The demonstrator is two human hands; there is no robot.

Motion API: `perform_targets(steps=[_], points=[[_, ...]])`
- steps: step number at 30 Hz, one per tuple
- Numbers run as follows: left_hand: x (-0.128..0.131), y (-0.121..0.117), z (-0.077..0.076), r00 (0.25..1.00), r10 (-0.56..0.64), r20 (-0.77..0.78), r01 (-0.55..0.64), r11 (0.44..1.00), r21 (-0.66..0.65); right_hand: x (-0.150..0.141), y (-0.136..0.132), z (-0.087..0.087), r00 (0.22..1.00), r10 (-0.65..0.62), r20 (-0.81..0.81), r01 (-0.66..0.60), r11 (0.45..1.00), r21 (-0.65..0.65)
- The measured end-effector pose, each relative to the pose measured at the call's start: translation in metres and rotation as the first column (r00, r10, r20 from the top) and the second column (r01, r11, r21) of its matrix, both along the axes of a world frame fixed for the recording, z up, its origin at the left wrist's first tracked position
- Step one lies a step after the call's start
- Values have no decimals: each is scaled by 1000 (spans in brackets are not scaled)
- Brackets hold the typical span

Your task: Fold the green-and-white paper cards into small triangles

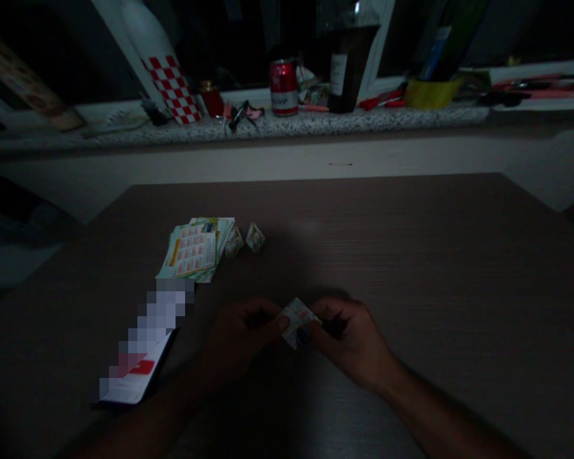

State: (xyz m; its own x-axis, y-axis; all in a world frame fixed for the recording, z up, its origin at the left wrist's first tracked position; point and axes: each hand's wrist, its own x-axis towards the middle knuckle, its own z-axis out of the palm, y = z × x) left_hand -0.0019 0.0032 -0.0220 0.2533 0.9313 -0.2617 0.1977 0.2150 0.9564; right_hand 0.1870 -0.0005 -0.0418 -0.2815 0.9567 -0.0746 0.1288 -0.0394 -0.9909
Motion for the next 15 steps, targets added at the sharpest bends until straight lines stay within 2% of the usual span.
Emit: perform_targets(steps=[5,9,15], points=[[5,-4,-7,999,6,-50,-3,999,53,-6,-2,-2,994,-31,106,31,1000,5],[8,-7,-13,996,6,-90,-1,998,61,-10,-4,-1,990,-54,129,51,998,26],[10,-7,-12,996,13,-90,-5,996,85,-12,-5,2,976,-50,212,34,996,78]])
